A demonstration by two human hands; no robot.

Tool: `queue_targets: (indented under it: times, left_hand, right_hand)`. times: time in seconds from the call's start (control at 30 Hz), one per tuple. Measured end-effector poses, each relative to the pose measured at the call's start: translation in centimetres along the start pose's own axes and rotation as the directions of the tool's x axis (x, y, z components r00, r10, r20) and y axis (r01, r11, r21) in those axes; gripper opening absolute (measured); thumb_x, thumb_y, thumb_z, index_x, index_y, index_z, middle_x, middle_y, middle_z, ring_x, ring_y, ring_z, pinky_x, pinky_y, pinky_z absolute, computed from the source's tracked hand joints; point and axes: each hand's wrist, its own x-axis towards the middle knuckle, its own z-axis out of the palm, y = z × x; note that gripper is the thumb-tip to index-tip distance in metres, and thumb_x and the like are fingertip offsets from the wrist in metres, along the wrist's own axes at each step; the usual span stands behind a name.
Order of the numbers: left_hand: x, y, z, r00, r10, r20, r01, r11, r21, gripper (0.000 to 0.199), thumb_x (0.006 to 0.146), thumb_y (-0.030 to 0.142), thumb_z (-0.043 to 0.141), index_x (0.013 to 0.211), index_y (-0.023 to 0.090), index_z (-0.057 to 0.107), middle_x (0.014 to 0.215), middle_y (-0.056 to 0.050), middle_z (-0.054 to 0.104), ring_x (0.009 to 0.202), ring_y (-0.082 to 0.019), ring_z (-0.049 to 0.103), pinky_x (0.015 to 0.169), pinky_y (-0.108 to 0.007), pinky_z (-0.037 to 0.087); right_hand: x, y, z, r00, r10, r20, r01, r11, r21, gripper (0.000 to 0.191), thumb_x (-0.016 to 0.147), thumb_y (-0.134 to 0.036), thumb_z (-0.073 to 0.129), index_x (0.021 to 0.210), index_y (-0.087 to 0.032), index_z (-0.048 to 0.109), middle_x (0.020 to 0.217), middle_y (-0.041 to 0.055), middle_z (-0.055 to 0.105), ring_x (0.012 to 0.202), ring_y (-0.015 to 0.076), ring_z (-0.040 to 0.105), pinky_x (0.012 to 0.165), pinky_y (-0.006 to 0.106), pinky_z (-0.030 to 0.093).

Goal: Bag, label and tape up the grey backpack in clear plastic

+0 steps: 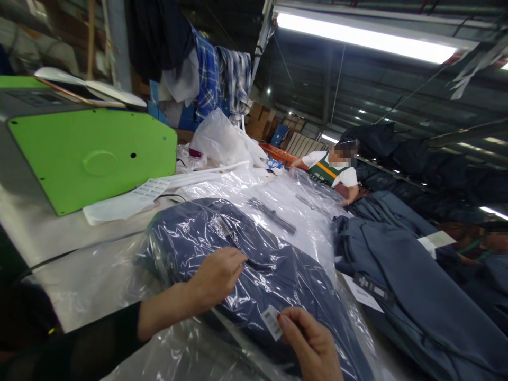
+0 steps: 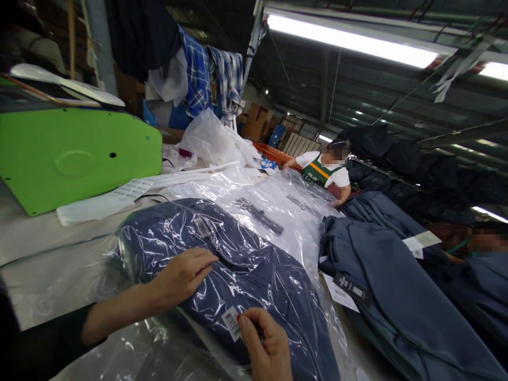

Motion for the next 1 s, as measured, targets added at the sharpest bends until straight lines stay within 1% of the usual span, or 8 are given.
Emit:
queue_targets:
  times: [0.07,0.2,0.3,0.37,0.53,0.63,0.77,1.0]
  left_hand:
    - [1.7,-0.8,1.6,0.994,0.081,0.071,-0.089,0.990,0.114,0.021,0.090,0.011,0.045,0.101,0.011,0.062,0.101,-0.012,0.064,0.098,-0.025,0.058,0.087,-0.041,0.047]
    - [3.1,-1.7,4.6,0.973,0.178,0.147,-0.198,0.971,0.134,0.017,0.089,0.017,0.055,0.103,0.011,0.060,0.107,-0.012,0.062,0.103,-0.027,0.055,0.091,-0.043,0.047]
    - [2.6,-1.9,5.9,0.965,0.204,0.166,-0.229,0.963,0.144,0.022,0.088,0.020,0.058,0.108,0.010,0.059,0.109,-0.012,0.061,0.105,-0.027,0.053,0.093,-0.043,0.046]
    - [2.1,-2.0,6.4,0.963,0.208,0.169,-0.234,0.960,0.153,0.028,0.088,0.020,0.059,0.113,0.009,0.057,0.112,-0.012,0.060,0.108,-0.027,0.052,0.095,-0.043,0.044]
    - [1.1,-2.5,7.5,0.963,0.229,0.144,-0.256,0.944,0.209,0.036,0.092,0.023,0.053,0.123,0.004,0.052,0.124,-0.017,0.056,0.116,-0.031,0.049,0.099,-0.048,0.040]
    - [0.8,-3.0,8.2,0.958,0.263,0.118,-0.285,0.924,0.255,0.037,0.095,0.023,0.046,0.129,0.007,0.048,0.131,-0.017,0.053,0.121,-0.030,0.048,0.102,-0.049,0.037]
    - [0.7,-3.2,8.5,0.951,0.265,0.157,-0.298,0.920,0.256,0.039,0.097,0.020,0.040,0.135,0.013,0.043,0.137,-0.015,0.049,0.125,-0.031,0.045,0.104,-0.052,0.035]
    - [1.0,-2.4,7.6,0.925,0.208,0.319,-0.291,0.926,0.241,0.047,0.091,0.009,0.040,0.137,0.018,0.043,0.142,-0.021,0.042,0.131,-0.037,0.040,0.102,-0.060,0.036]
  right_hand:
    - [0.3,0.0,-0.3,1.000,0.010,-0.003,-0.010,1.000,-0.012,0.042,0.077,-0.060,0.057,0.068,-0.019,0.062,0.058,-0.0025,0.046,0.058,0.0124,0.041,0.058,0.025,0.031]
    - [2.3,-0.6,-1.2,1.000,0.018,0.015,-0.018,0.999,-0.043,0.039,0.076,-0.056,0.058,0.069,-0.018,0.063,0.058,-0.0015,0.049,0.059,0.0137,0.044,0.058,0.026,0.033]
    - [5.2,-1.3,-1.7,1.000,0.016,0.021,-0.016,0.999,-0.034,0.038,0.070,-0.054,0.061,0.067,-0.017,0.064,0.058,-0.0003,0.051,0.059,0.0145,0.045,0.057,0.027,0.034]
    - [7.7,-1.5,-1.5,1.000,0.027,0.004,-0.027,1.000,0.004,0.036,0.066,-0.053,0.063,0.067,-0.017,0.065,0.058,-0.0002,0.052,0.060,0.0145,0.045,0.058,0.027,0.034]
    - [13.8,-0.8,0.4,0.999,0.047,0.022,-0.048,0.998,0.044,0.032,0.058,-0.049,0.064,0.060,-0.017,0.062,0.052,-0.0018,0.050,0.055,0.0130,0.042,0.056,0.027,0.032]
    - [16.3,0.2,1.2,0.996,0.071,0.045,-0.074,0.996,0.051,0.030,0.054,-0.047,0.064,0.058,-0.017,0.062,0.049,-0.0019,0.050,0.053,0.0128,0.042,0.054,0.027,0.031]
    - [17.4,2.1,1.1,0.995,0.094,0.036,-0.096,0.992,0.086,0.031,0.053,-0.048,0.064,0.059,-0.018,0.061,0.050,-0.0024,0.050,0.053,0.0125,0.043,0.055,0.027,0.032]
    - [17.2,5.5,0.5,0.988,0.133,0.081,-0.141,0.985,0.103,0.033,0.057,-0.050,0.065,0.063,-0.017,0.063,0.051,-0.0020,0.051,0.052,0.0123,0.043,0.053,0.027,0.032]
